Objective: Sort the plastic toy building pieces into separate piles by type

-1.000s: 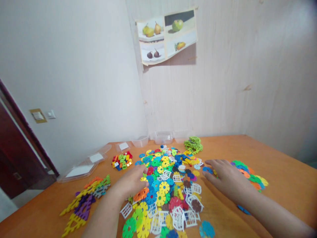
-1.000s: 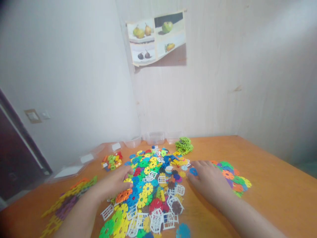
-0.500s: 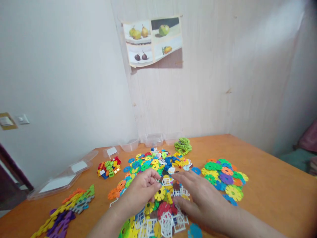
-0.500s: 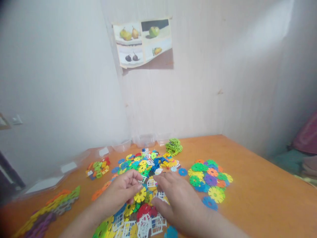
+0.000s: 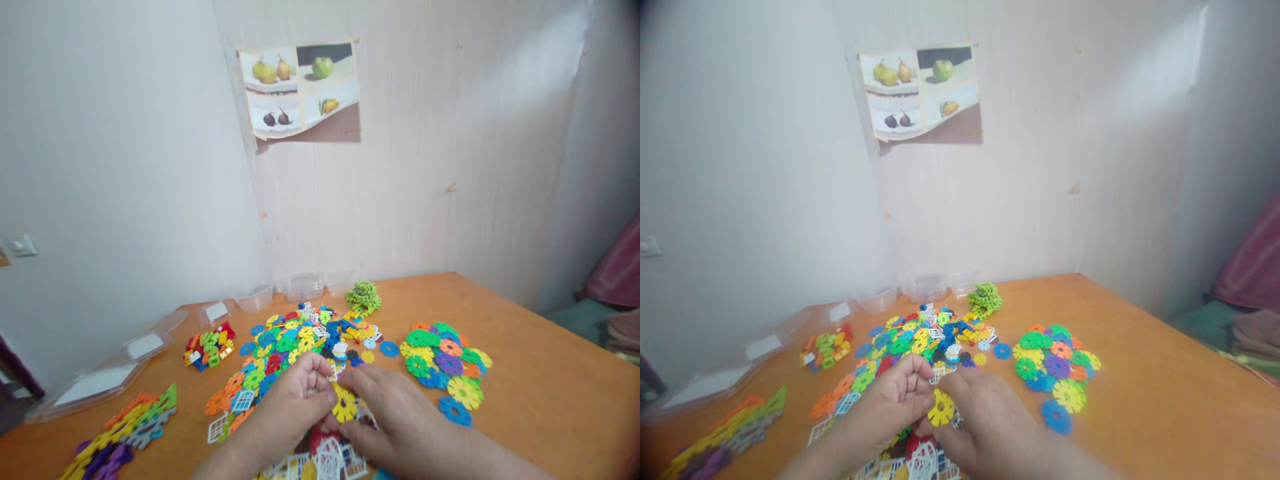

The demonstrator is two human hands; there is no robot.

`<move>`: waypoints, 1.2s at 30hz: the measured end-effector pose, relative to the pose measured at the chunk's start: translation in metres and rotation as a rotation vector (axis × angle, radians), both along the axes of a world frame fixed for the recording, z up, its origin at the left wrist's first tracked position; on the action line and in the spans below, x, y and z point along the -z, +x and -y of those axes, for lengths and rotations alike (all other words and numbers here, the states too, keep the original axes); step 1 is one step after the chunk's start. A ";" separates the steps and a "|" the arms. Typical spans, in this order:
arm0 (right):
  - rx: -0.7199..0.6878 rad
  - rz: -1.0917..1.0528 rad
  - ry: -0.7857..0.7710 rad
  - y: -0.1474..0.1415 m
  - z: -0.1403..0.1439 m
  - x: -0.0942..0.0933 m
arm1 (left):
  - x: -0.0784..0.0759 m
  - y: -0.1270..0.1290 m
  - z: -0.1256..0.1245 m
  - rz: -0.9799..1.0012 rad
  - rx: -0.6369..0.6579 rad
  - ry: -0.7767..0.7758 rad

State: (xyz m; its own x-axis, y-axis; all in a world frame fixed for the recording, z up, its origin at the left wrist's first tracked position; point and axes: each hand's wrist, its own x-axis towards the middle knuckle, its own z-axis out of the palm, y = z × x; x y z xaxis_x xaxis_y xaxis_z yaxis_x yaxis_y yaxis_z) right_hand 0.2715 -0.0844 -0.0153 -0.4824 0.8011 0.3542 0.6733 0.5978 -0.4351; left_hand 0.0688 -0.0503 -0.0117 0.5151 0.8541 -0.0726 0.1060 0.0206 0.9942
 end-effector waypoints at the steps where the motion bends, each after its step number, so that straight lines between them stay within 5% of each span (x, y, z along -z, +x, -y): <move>1: 0.031 0.003 0.017 0.002 -0.001 0.000 | 0.000 0.000 0.000 0.009 -0.002 0.008; 9: 0.481 0.159 0.054 0.060 -0.044 -0.010 | -0.008 -0.013 -0.010 -0.099 -0.262 0.122; 16: 0.801 0.331 -0.140 0.118 -0.070 -0.005 | -0.008 -0.024 -0.019 -0.112 -0.379 0.206; 21: 0.820 0.288 -0.125 0.118 -0.069 -0.005 | -0.008 -0.027 -0.023 -0.098 -0.467 0.240; 28: 0.576 0.365 0.048 0.073 -0.063 0.011 | -0.005 -0.035 -0.030 -0.178 -0.504 0.332; 36: 0.587 0.468 -0.009 0.064 -0.071 0.024 | -0.005 -0.043 -0.037 -0.236 -0.540 0.358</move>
